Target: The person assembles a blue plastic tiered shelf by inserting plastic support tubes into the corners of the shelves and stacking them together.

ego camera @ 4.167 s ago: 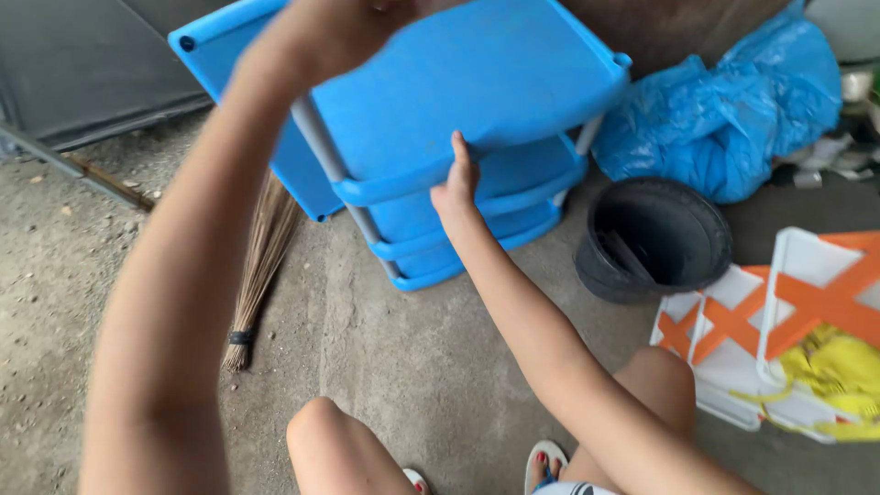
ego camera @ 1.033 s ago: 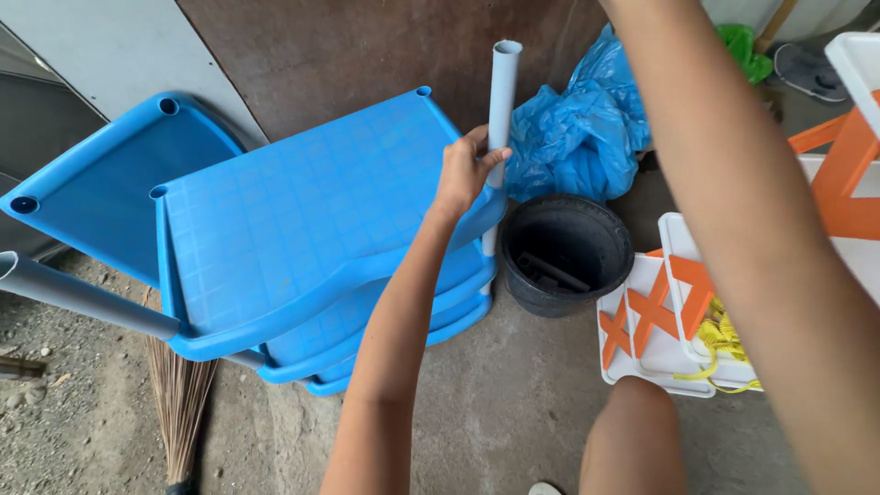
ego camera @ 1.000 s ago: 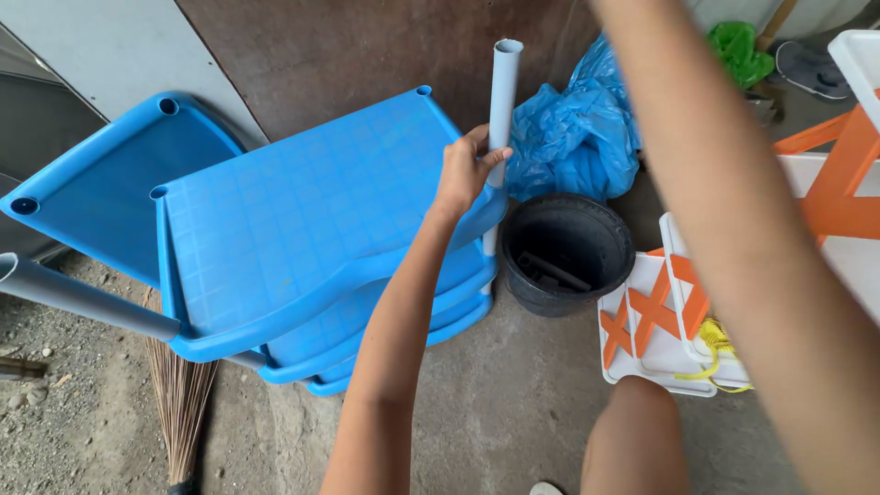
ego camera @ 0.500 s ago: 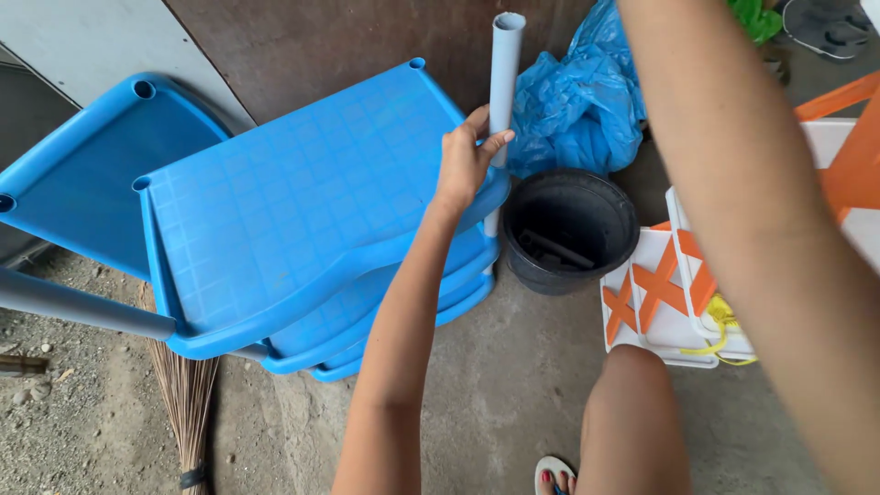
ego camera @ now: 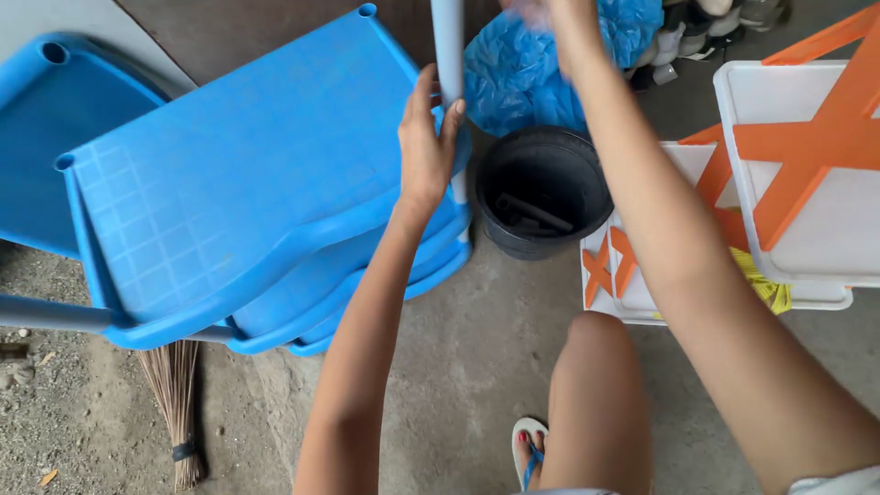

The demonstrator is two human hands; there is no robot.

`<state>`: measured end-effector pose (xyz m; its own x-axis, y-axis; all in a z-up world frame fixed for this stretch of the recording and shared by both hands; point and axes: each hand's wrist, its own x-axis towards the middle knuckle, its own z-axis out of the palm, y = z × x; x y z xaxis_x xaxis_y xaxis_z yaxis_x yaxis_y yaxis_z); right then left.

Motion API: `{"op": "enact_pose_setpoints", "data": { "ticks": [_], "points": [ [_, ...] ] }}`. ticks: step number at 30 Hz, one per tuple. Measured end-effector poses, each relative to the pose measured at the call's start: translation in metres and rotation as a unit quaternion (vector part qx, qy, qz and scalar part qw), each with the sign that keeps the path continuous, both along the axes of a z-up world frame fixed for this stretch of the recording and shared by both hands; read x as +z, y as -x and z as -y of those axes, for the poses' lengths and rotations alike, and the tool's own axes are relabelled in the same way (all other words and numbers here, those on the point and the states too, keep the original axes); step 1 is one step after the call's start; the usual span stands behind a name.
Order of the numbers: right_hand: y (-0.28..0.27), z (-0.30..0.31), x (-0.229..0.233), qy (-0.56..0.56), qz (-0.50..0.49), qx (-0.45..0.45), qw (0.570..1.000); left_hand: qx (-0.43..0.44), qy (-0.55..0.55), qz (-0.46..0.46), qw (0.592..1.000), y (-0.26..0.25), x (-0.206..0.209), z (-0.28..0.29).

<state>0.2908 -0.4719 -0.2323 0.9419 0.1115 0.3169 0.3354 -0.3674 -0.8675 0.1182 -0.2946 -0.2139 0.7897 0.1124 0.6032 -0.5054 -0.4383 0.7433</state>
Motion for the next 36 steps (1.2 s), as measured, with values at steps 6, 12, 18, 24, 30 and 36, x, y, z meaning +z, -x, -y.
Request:
{"op": "enact_pose_setpoints", "data": {
  "ticks": [6, 12, 18, 24, 30, 36],
  "points": [
    [0.032, 0.057, -0.253, 0.202, -0.461, 0.115, 0.856, 0.03, -0.09, -0.003, 0.995, 0.011, -0.001, 0.011],
    [0.066, 0.06, -0.393, 0.485, -0.358, 0.092, 0.792, 0.015, -0.022, -0.112, 0.993, 0.001, -0.002, 0.006],
    [0.067, 0.089, -0.415, 0.525, -0.431, 0.106, 0.727, -0.03, 0.035, -0.124, 0.991, -0.008, -0.006, -0.002],
    [0.052, 0.086, -0.345, 0.263, -0.57, 0.081, 0.774, 0.006, -0.002, -0.101, 0.995, -0.006, -0.003, 0.0],
    [0.044, 0.085, -0.221, 0.23, -0.473, 0.104, 0.844, 0.017, -0.001, -0.124, 0.992, -0.002, 0.002, -0.005],
    [0.075, 0.062, -0.082, -0.096, -0.336, 0.069, 0.934, -0.001, 0.075, -0.118, 0.99, 0.01, 0.007, -0.009]
  ]
}}
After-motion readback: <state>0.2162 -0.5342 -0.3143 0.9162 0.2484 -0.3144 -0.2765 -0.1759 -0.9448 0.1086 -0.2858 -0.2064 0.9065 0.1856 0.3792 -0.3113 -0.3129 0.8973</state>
